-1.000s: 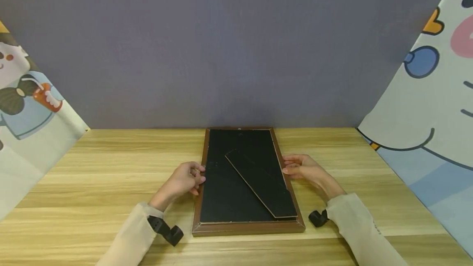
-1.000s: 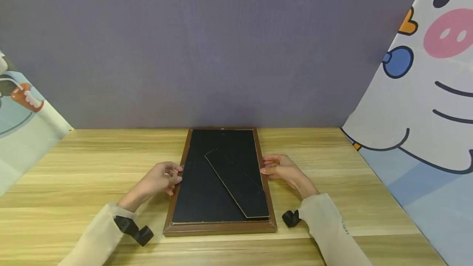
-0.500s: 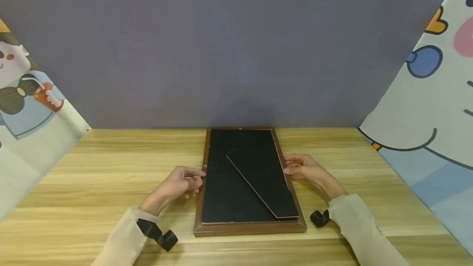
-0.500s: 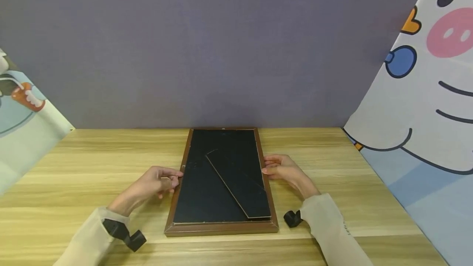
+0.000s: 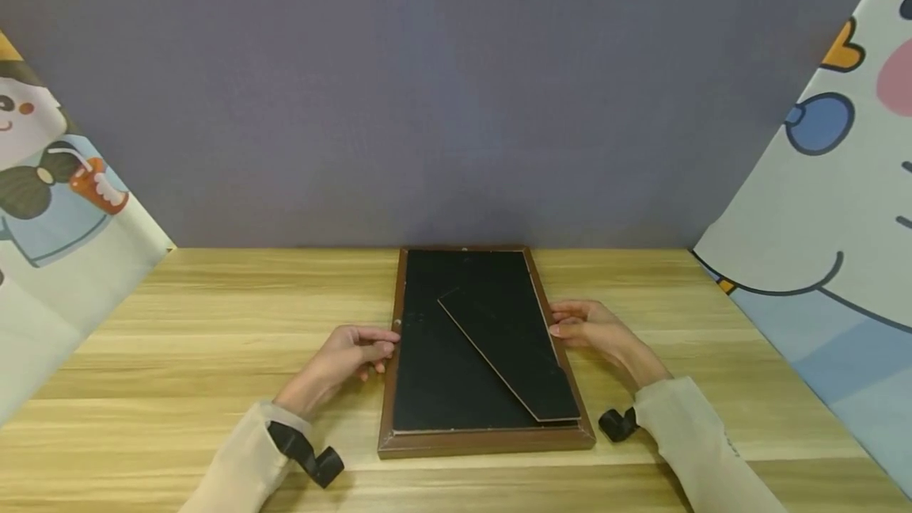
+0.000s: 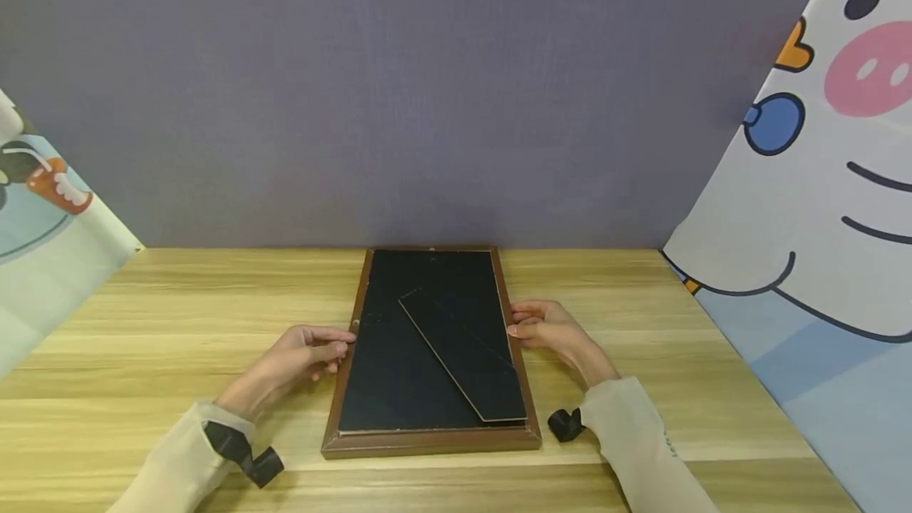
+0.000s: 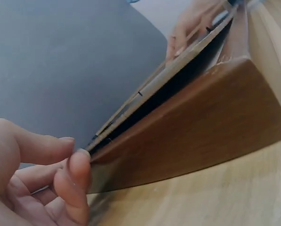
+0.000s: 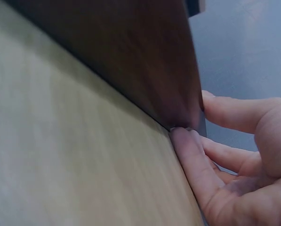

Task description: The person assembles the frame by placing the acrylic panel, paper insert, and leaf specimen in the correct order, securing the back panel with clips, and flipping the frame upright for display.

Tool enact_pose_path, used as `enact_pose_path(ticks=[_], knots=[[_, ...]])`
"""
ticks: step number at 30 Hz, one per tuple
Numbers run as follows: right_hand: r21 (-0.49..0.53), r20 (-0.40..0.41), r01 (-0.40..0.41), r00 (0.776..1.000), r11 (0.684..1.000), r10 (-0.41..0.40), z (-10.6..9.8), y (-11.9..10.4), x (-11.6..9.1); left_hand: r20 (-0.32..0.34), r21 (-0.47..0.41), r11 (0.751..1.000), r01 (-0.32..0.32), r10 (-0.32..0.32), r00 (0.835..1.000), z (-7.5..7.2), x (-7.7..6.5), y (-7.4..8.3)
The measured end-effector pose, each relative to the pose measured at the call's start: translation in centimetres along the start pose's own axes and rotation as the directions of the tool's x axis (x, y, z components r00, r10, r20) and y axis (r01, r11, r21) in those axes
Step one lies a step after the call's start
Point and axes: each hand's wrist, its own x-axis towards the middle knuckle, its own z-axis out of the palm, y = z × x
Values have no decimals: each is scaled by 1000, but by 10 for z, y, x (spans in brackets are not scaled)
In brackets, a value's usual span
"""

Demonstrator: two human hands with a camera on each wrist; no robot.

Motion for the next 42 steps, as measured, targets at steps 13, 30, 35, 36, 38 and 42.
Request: enact_pose_path(ticks=[13, 30, 35, 36, 38, 42], knots=[[-5, 2, -8, 1000, 1000, 8, 1, -2, 1, -76, -81, 997, 13, -19, 997, 3, 1, -4], [13, 4, -7, 1000, 1000, 7, 1, 0, 0, -263, 189, 982, -14, 65, 963, 23, 5, 0], [16, -2, -7, 1000, 1000, 7, 1, 3, 0, -314, 204, 979, -2, 67, 947, 28, 3, 5], [18, -3, -9, 1000, 1000, 9, 1, 3, 0, -320, 192, 981, 7, 55, 946, 28, 2, 7], [14, 4, -8, 1000, 1000, 8, 1, 3, 0, -309, 152, 988, 24, 24, 951, 28, 0, 11], [17, 1, -7, 1000, 1000, 7, -1, 1, 0, -207, 14, 997, 77, -72, 976, 25, -2, 18]])
